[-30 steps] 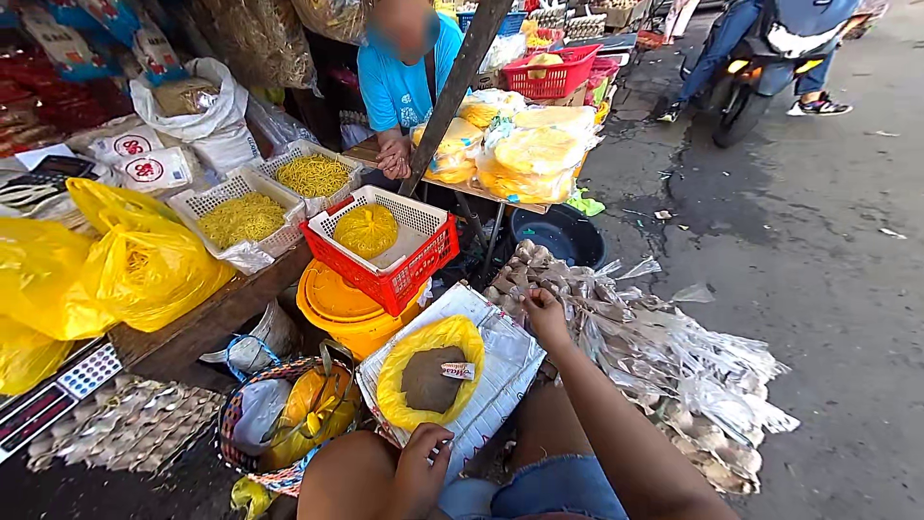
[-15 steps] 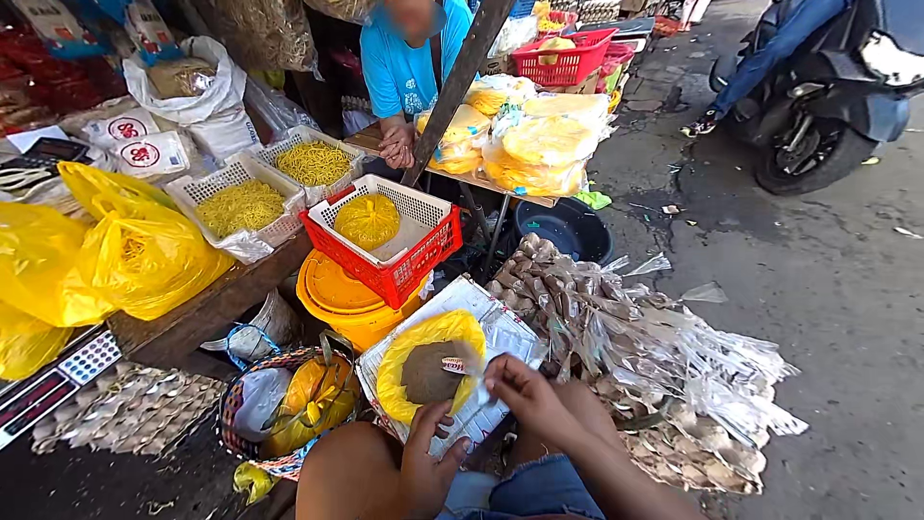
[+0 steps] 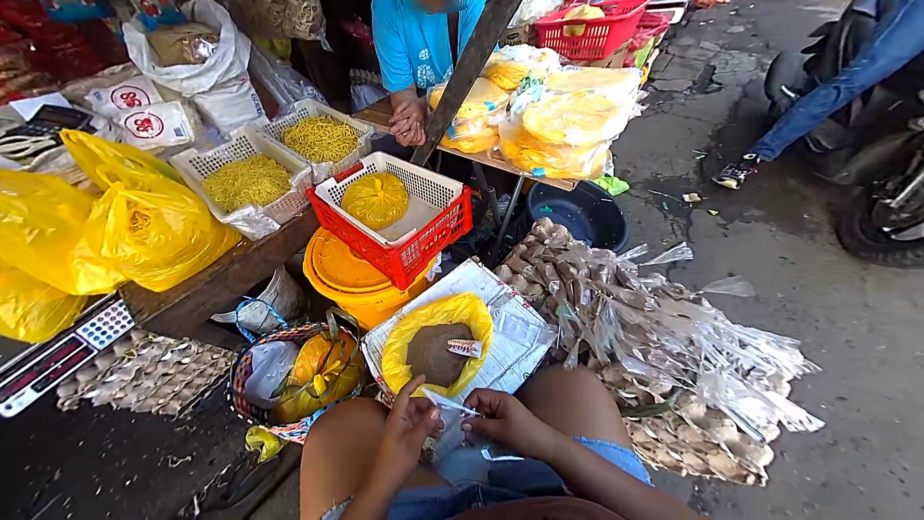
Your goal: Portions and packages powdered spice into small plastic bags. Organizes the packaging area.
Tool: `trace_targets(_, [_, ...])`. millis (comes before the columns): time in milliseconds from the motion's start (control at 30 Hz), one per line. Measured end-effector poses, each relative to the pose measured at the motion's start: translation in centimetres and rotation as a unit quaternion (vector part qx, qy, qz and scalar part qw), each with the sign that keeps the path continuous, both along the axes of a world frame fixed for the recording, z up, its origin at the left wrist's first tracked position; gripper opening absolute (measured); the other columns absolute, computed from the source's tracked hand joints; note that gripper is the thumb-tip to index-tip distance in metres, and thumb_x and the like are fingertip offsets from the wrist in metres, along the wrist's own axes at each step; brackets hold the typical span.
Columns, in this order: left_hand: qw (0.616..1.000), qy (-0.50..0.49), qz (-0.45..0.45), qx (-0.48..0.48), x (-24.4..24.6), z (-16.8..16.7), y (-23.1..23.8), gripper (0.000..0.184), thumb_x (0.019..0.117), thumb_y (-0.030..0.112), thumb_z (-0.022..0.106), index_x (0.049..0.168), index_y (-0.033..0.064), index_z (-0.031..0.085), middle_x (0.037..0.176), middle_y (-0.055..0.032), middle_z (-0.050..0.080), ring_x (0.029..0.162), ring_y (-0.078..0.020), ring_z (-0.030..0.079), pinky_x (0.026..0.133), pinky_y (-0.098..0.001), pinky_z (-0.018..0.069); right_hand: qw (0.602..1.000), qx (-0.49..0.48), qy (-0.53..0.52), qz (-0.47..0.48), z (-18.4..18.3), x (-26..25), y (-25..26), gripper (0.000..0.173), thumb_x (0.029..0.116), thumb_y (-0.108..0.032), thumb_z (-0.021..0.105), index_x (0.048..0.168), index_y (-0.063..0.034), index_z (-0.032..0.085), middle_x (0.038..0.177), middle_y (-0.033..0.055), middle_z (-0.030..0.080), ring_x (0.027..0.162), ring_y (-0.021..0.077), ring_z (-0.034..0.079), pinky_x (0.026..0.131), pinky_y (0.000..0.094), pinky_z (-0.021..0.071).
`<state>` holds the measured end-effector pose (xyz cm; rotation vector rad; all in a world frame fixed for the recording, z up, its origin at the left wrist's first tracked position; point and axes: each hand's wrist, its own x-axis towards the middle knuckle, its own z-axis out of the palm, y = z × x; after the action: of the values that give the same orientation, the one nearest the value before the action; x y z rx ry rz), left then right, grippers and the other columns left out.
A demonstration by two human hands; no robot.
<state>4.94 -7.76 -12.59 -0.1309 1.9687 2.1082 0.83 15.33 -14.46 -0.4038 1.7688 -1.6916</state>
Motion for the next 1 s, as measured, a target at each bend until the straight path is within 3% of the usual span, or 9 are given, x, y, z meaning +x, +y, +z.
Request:
trace_targets(100, [0.996, -0.072, 0.000, 0.045, -0.2, 0.4, 1.0, 0.043, 0.0989, 0.005, 0.057, 0.139, -0.0037, 0.045, 0.099, -0.0083, 0.070, 0.080, -0.0154, 0.072, 0.076, -0.0320, 0.0616, 1.000, 0.013, 0.012, 0.000, 0.3, -0.2, -0.1, 0.021, 0.0933, -0.023, 0.075, 0.106, -0.0099, 0.063, 0.060, -0.0104, 0.049, 0.049, -0.0008, 0.045, 0.050, 0.0182, 0.0411])
trace_targets(200, [0.996, -0.072, 0.046, 0.031, -0.3, 0.2, 1.9, 0.016, 0.0950, -0.001, 0.064, 0.111, -0.0018, 0.064, 0.086, -0.0039, 0.072, 0.072, -0.0108, 0.070, 0.072, -0.0282, 0.0609, 0.995, 0.081, 0.029, 0.053, 0.2, 0.1, -0.1, 0.034, 0.0935, -0.027, 0.075, 0.117, -0.0056, 0.063, 0.063, -0.0049, 0.050, 0.051, 0.0041, 0.046, 0.053, 0.0232, 0.0425])
trace_targets(300, [0.998, -0.013, 0.053, 0.017, -0.7, 0.4, 1.7, 0.019, 0.0904, -0.006, 0.067, 0.109, -0.0009, 0.067, 0.087, -0.0030, 0.073, 0.073, -0.0090, 0.070, 0.070, -0.0253, 0.0596, 0.993, 0.095, 0.014, 0.065, 0.0, 0.6, -0.1, 0.040, 0.0927, -0.029, 0.077, 0.123, -0.0071, 0.063, 0.062, -0.0055, 0.049, 0.050, 0.0038, 0.045, 0.052, 0.0224, 0.0415])
trace_targets(433, [0.996, 0.052, 0.039, 0.062, -0.8, 1.0, 1.3, 0.029, 0.0862, -0.013, 0.067, 0.113, -0.0008, 0.068, 0.094, -0.0022, 0.076, 0.084, -0.0102, 0.073, 0.083, -0.0279, 0.0611, 0.993, 0.063, -0.028, 0.098, 0.3, 0.7, 0.2, 0.032, 0.0974, -0.026, 0.071, 0.121, -0.0045, 0.064, 0.067, -0.0053, 0.057, 0.054, 0.0003, 0.049, 0.054, 0.0199, 0.0425])
trace_targets(567, [0.988, 0.004, 0.040, 0.150, -0.7, 0.3, 1.6, 0.084, 0.0832, 0.005, 0.074, 0.152, 0.0005, 0.026, 0.116, -0.0112, 0.072, 0.094, -0.0188, 0.074, 0.082, -0.0339, 0.0614, 0.999, 0.001, -0.023, 0.049, 0.0, 1.3, -0.5, 0.015, 0.0993, -0.024, 0.066, 0.099, -0.0090, 0.069, 0.067, -0.0103, 0.056, 0.055, -0.0033, 0.047, 0.055, 0.0180, 0.0409])
trace_targets(633, [0.988, -0.069, 0.040, 0.132, -0.3, 0.3, 2.1, 0.091, 0.0844, 0.010, 0.070, 0.158, 0.0039, 0.015, 0.120, -0.0138, 0.068, 0.096, -0.0206, 0.072, 0.083, -0.0371, 0.0612, 0.999, -0.026, -0.020, 0.016, 0.1, 1.4, -1.0, 0.013, 0.0984, -0.022, 0.067, 0.091, -0.0121, 0.067, 0.073, -0.0105, 0.058, 0.060, -0.0032, 0.049, 0.058, 0.0185, 0.0429])
trace_targets(733, [0.987, -0.118, 0.045, 0.103, 0.0, 0.7, 2.4, 0.069, 0.0938, 0.003, 0.066, 0.152, 0.0001, 0.030, 0.112, -0.0142, 0.069, 0.090, -0.0196, 0.072, 0.082, -0.0365, 0.0612, 1.000, -0.022, -0.004, 0.011, 0.2, 1.5, -1.6, 0.011, 0.0973, -0.020, 0.068, 0.095, -0.0093, 0.068, 0.078, -0.0086, 0.061, 0.064, -0.0033, 0.051, 0.061, 0.0180, 0.0436])
trace_targets(833, [0.994, -0.074, 0.062, 0.058, -0.5, 0.4, 1.5, 0.035, 0.0900, -0.003, 0.069, 0.124, -0.0025, 0.061, 0.095, -0.0074, 0.074, 0.080, -0.0125, 0.071, 0.076, -0.0296, 0.0601, 0.998, 0.007, -0.006, 0.056, 0.2, 1.9, -1.5, 0.016, 0.0986, -0.022, 0.067, 0.102, -0.0057, 0.069, 0.076, -0.0063, 0.059, 0.060, -0.0023, 0.048, 0.058, 0.0184, 0.0420])
trace_targets(1000, [0.997, -0.024, 0.056, 0.037, -1.3, 1.9, 0.0, 0.032, 0.0881, -0.010, 0.067, 0.119, -0.0015, 0.065, 0.092, -0.0053, 0.076, 0.084, -0.0127, 0.073, 0.080, -0.0288, 0.0603, 0.996, 0.029, -0.014, 0.079, -0.2, 2.0, -1.0, 0.019, 0.1000, -0.024, 0.066, 0.104, -0.0059, 0.070, 0.070, -0.0071, 0.057, 0.056, -0.0018, 0.045, 0.055, 0.0186, 0.0396])
